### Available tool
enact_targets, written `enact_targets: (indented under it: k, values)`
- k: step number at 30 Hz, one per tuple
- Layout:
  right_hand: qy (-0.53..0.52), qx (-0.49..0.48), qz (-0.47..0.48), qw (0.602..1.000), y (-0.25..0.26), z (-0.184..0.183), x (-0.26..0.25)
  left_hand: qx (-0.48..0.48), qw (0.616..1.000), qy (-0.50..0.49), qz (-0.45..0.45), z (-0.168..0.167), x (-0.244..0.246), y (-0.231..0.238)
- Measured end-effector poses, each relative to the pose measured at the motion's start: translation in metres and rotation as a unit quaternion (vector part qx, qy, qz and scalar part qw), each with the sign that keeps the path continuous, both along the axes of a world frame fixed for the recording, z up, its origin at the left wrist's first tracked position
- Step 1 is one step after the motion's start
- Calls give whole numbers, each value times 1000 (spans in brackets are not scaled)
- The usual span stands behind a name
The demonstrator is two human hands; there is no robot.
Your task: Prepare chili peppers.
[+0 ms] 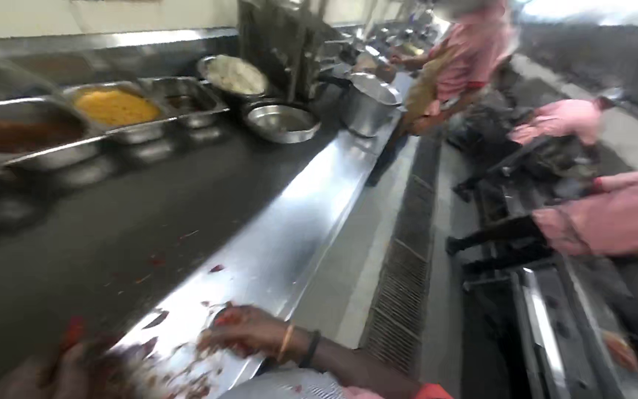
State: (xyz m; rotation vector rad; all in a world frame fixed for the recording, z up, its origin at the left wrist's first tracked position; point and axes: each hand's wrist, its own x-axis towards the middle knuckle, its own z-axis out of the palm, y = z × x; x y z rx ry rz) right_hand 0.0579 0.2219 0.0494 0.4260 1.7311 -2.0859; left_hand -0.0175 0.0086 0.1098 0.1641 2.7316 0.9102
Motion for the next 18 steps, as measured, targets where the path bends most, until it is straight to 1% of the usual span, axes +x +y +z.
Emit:
enact_targets:
  k: [1, 2, 3, 5, 8, 9, 12, 14, 16, 18]
  values:
    - [2, 31, -3, 1000, -1, 6, -1, 50, 998, 27, -36, -29, -5, -17]
    - [4, 58, -5, 998, -4, 9, -2, 87, 995, 19, -52, -45, -5, -27]
    - [11, 76, -7, 997, -8, 10, -3, 98, 994, -3, -53, -51, -1, -31]
    - [15, 78, -15, 997, -16, 5, -7, 118, 991, -51, -45, -51, 7, -28]
    - [0, 51, -23, 998, -16, -7, -17, 217, 968, -99, -74, -46, 16, -17]
    - [-7, 42, -26, 999, -17, -10, -18, 230, 963, -110, -90, -45, 21, -14]
    - [-17, 13, -38, 999, -21, -19, -17, 201, 963, -102, -150, -52, 28, -6]
    - [-14, 0, -48, 999, -22, -26, -15, 192, 960, -101, -179, -72, 26, -3]
    - [-11, 10, -31, 999, -22, -29, -13, 186, 961, -102, -177, -84, 26, -5]
    - [11, 54, -7, 998, -21, -30, -12, 170, 962, -111, -184, -87, 26, -7]
